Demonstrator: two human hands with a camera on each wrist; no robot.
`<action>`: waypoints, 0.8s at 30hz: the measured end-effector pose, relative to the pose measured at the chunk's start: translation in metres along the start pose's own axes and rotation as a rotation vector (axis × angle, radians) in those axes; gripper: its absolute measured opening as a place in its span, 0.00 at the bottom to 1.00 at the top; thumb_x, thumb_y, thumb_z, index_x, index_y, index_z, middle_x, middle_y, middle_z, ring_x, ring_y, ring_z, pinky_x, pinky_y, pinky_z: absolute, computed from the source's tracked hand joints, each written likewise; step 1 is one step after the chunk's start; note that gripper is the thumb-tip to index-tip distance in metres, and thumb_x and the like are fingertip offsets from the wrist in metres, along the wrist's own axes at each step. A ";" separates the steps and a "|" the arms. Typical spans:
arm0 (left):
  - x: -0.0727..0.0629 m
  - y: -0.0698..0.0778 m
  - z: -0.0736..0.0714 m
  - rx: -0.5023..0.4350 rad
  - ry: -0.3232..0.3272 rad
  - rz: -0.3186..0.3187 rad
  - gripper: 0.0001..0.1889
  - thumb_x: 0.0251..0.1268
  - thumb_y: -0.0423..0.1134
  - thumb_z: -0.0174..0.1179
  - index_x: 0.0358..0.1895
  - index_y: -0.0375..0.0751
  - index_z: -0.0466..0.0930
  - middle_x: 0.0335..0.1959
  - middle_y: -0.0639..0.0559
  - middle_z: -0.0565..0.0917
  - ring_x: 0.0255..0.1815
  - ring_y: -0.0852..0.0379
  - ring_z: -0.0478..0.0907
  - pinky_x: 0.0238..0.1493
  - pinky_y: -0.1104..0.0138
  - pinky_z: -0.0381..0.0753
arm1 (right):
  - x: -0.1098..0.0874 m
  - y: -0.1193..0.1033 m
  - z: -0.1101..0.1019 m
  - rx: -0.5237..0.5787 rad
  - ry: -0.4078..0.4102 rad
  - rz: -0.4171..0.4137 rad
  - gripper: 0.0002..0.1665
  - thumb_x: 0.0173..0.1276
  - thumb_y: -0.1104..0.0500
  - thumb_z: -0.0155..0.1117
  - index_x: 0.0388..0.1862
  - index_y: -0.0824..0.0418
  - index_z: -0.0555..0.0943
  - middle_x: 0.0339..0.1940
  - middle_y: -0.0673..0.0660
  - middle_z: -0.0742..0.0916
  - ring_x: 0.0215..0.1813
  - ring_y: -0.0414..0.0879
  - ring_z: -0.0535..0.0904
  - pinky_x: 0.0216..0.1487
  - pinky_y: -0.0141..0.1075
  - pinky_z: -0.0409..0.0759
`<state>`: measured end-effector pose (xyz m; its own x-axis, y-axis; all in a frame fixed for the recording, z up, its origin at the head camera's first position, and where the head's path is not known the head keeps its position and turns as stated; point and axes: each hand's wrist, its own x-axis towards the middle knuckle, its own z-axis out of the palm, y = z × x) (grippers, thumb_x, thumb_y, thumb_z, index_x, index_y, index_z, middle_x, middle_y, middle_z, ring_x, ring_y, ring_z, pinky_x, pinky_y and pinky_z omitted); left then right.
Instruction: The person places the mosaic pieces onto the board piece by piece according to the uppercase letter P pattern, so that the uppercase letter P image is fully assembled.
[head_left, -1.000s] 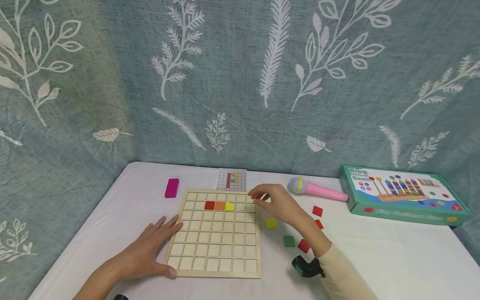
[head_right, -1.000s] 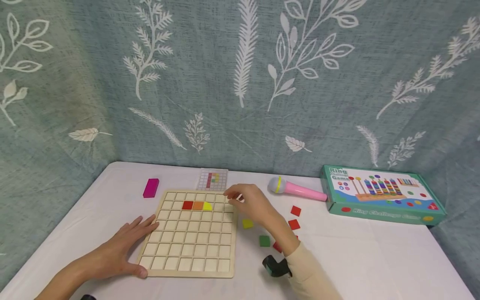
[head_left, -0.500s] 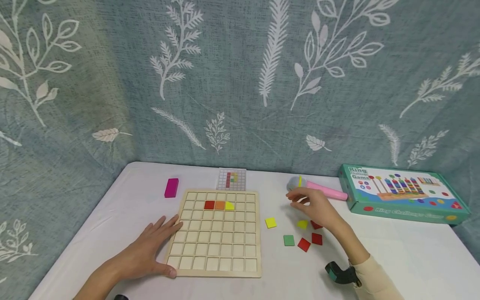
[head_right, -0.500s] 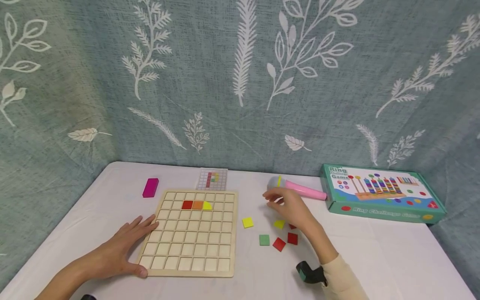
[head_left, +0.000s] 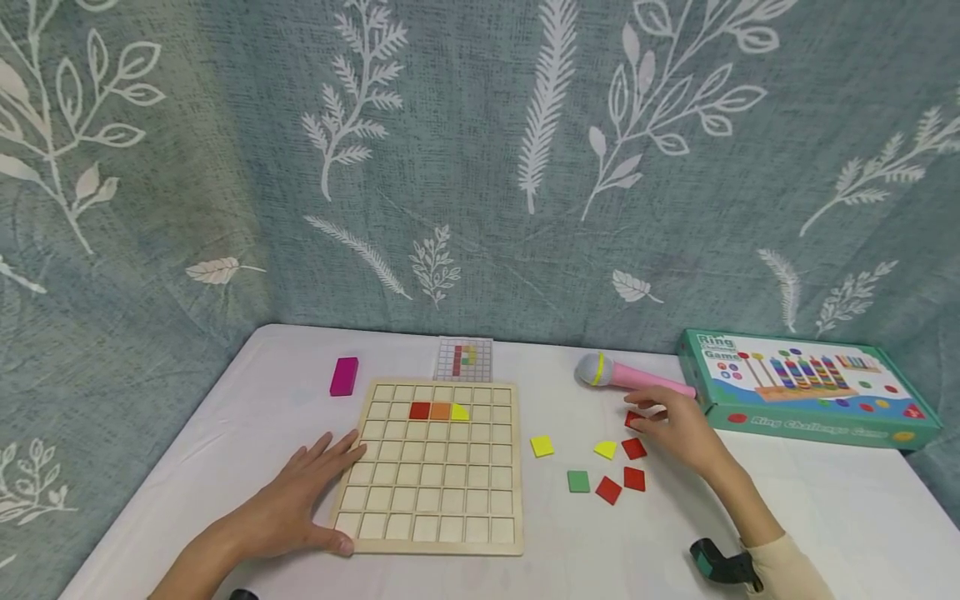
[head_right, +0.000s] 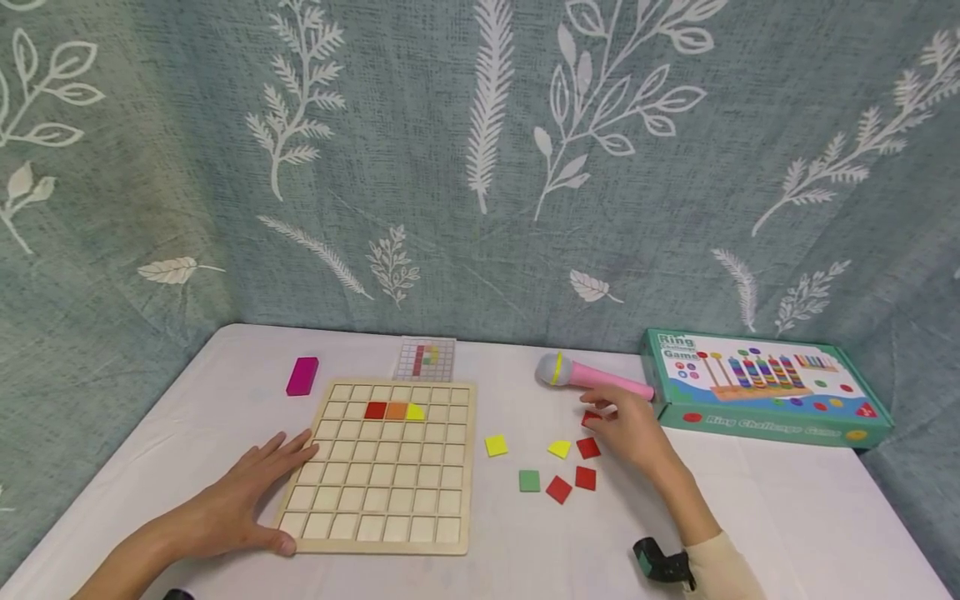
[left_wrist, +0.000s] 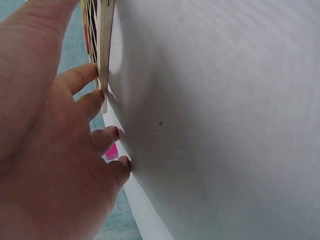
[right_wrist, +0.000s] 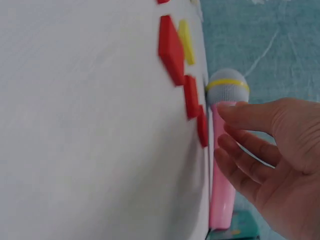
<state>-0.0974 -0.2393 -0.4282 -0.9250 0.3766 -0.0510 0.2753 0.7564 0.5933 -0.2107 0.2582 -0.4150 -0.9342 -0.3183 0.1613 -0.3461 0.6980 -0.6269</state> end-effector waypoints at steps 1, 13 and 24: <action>0.000 0.000 0.000 0.001 0.000 -0.002 0.60 0.32 0.68 0.73 0.73 0.40 0.63 0.77 0.41 0.57 0.76 0.31 0.43 0.73 0.38 0.42 | -0.002 0.002 0.000 -0.003 0.000 0.008 0.17 0.60 0.70 0.69 0.49 0.69 0.83 0.46 0.62 0.87 0.47 0.56 0.82 0.48 0.50 0.84; -0.001 0.000 0.000 0.005 0.011 0.008 0.60 0.32 0.69 0.73 0.72 0.40 0.64 0.77 0.41 0.57 0.76 0.31 0.44 0.73 0.38 0.43 | -0.006 0.008 0.002 -0.025 0.001 0.045 0.27 0.61 0.70 0.69 0.60 0.69 0.77 0.49 0.63 0.86 0.49 0.58 0.81 0.49 0.52 0.84; 0.000 0.001 -0.002 -0.004 0.005 -0.006 0.60 0.31 0.68 0.73 0.72 0.40 0.64 0.77 0.40 0.58 0.76 0.30 0.44 0.72 0.37 0.43 | 0.002 0.002 -0.003 -0.014 0.004 -0.031 0.20 0.57 0.75 0.69 0.51 0.72 0.81 0.40 0.61 0.87 0.39 0.50 0.82 0.43 0.45 0.86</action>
<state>-0.0974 -0.2391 -0.4262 -0.9280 0.3691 -0.0506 0.2684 0.7567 0.5961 -0.2133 0.2607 -0.4135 -0.9234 -0.3370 0.1836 -0.3758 0.6970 -0.6106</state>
